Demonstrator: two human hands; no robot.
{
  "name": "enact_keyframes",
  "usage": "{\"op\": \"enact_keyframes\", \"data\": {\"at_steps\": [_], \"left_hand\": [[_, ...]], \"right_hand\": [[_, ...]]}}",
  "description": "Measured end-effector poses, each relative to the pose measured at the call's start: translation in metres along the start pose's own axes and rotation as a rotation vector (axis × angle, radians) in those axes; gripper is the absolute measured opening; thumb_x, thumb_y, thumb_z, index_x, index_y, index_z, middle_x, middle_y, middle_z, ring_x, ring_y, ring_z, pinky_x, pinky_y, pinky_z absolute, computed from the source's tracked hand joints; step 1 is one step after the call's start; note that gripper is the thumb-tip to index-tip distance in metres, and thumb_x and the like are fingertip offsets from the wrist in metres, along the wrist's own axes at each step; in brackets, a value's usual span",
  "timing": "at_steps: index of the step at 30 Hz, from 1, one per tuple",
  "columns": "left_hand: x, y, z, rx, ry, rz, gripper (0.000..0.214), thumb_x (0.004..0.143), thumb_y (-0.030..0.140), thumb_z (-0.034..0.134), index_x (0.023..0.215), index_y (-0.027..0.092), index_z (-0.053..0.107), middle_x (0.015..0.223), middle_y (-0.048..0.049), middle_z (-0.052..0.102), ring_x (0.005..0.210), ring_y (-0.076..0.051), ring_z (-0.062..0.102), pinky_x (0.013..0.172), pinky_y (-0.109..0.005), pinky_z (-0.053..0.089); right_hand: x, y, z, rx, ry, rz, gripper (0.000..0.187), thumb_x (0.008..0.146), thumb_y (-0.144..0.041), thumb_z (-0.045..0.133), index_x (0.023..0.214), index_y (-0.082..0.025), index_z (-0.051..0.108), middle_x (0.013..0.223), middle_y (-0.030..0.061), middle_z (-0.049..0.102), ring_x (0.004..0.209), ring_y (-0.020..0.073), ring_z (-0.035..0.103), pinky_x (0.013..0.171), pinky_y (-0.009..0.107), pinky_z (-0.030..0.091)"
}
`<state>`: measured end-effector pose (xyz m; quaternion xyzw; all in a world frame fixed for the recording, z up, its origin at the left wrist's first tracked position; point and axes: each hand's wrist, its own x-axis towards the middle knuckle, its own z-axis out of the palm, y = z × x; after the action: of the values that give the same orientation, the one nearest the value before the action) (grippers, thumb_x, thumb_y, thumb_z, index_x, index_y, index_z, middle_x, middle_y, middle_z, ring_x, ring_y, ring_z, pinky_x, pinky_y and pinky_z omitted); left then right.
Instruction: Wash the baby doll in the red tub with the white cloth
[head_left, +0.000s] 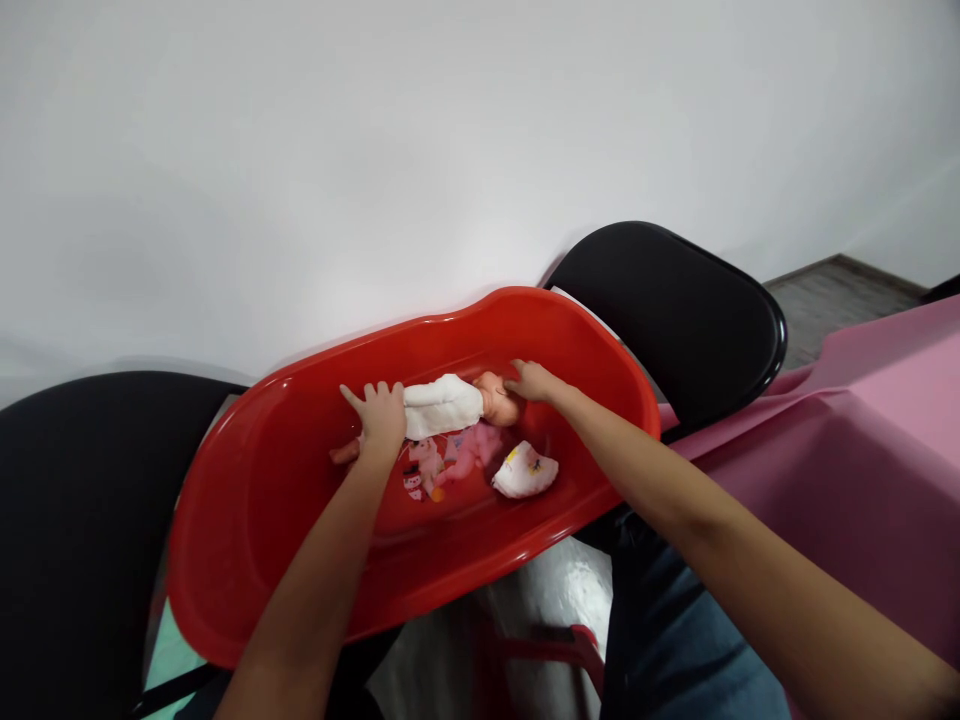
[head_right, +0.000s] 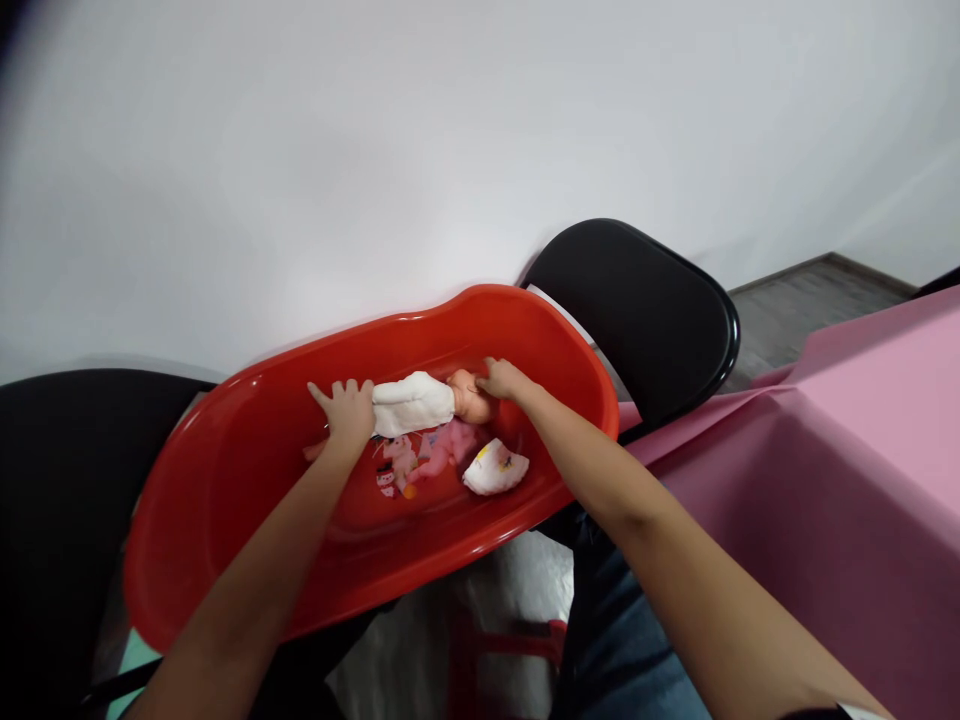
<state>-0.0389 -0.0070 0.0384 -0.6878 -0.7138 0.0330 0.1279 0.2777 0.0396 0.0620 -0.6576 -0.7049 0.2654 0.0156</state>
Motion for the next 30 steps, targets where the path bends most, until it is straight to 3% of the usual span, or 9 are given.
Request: {"op": "enact_keyframes", "data": {"at_steps": [4,6,8,12,17,21,25,28,30], "left_hand": [[0.014,0.001,0.0,0.001,-0.054,-0.008,0.039,0.094,0.009,0.049,0.122,0.018,0.074,0.121,-0.0192,0.071,0.123,-0.039,0.058,0.118,-0.082,0.013],[0.014,0.002,0.0,0.009,-0.057,-0.017,0.04,0.093,0.009,0.05,0.123,0.018,0.073,0.123,-0.0187,0.071,0.124,-0.039,0.057,0.118,-0.082,0.014],[0.011,0.001,0.001,-0.005,-0.021,-0.018,0.038,0.094,0.009,0.049,0.123,0.017,0.073,0.123,-0.0188,0.069,0.127,-0.039,0.056,0.12,-0.081,0.013],[-0.004,-0.005,0.004,-0.1,0.107,0.033,0.039,0.097,0.012,0.049,0.128,0.017,0.073,0.13,-0.0202,0.064,0.139,-0.039,0.047,0.125,-0.076,0.008],[-0.029,-0.018,0.016,-0.231,0.167,0.145,0.053,0.101,0.016,0.052,0.148,0.037,0.063,0.141,-0.0109,0.06,0.151,-0.033,0.037,0.13,-0.071,-0.003],[-0.041,-0.015,0.023,-0.262,0.203,0.086,0.056,0.102,0.02,0.053,0.155,0.039,0.058,0.153,-0.0131,0.051,0.154,-0.037,0.033,0.127,-0.074,-0.004],[-0.04,-0.009,0.032,-0.361,0.187,0.002,0.065,0.101,0.043,0.062,0.164,0.033,0.046,0.168,-0.0183,0.029,0.157,-0.042,0.026,0.126,-0.072,0.016],[-0.034,-0.011,0.042,-0.491,0.061,0.008,0.09,0.091,0.055,0.074,0.169,0.031,0.035,0.171,-0.0188,0.018,0.151,-0.043,0.039,0.12,-0.059,0.04],[-0.03,-0.014,0.05,-0.542,0.004,0.019,0.094,0.09,0.054,0.076,0.17,0.033,0.031,0.169,-0.0183,0.018,0.144,-0.041,0.048,0.115,-0.054,0.046]], "right_hand": [[-0.012,-0.027,0.022,-0.141,0.152,-0.357,0.066,0.102,-0.047,0.06,0.163,-0.029,0.043,0.147,0.016,0.053,0.108,0.0276,0.065,0.084,0.033,0.051],[-0.016,-0.038,0.037,-0.258,0.15,-0.578,0.058,0.104,-0.041,0.057,0.162,-0.037,0.045,0.141,0.012,0.056,0.104,0.0251,0.064,0.085,0.032,0.05],[-0.016,-0.044,0.05,-0.342,0.156,-0.677,0.055,0.107,-0.029,0.049,0.161,-0.041,0.045,0.139,0.0109,0.058,0.101,0.0228,0.062,0.086,0.032,0.048],[-0.008,-0.04,0.061,-0.359,0.206,-0.671,0.06,0.108,-0.015,0.037,0.163,-0.039,0.044,0.136,0.0099,0.058,0.102,0.0214,0.059,0.09,0.033,0.046],[-0.004,-0.034,0.061,-0.329,0.215,-0.673,0.057,0.109,-0.019,0.04,0.164,-0.034,0.043,0.134,0.0086,0.061,0.108,0.0222,0.056,0.098,0.034,0.043],[-0.006,-0.034,0.065,-0.303,0.216,-0.666,0.058,0.109,-0.021,0.042,0.165,-0.036,0.041,0.144,0.0094,0.056,0.118,0.0233,0.055,0.105,0.037,0.041],[-0.007,-0.032,0.067,-0.262,0.217,-0.659,0.059,0.11,-0.024,0.042,0.167,-0.035,0.038,0.149,0.0105,0.054,0.129,0.0246,0.053,0.111,0.039,0.041],[-0.006,-0.031,0.066,-0.265,0.209,-0.66,0.058,0.11,-0.028,0.043,0.167,-0.033,0.04,0.152,0.0135,0.052,0.13,0.0281,0.053,0.111,0.042,0.042],[-0.006,-0.032,0.065,-0.279,0.203,-0.666,0.058,0.109,-0.028,0.043,0.167,-0.032,0.041,0.154,0.0147,0.051,0.131,0.0294,0.053,0.111,0.044,0.042]]}}
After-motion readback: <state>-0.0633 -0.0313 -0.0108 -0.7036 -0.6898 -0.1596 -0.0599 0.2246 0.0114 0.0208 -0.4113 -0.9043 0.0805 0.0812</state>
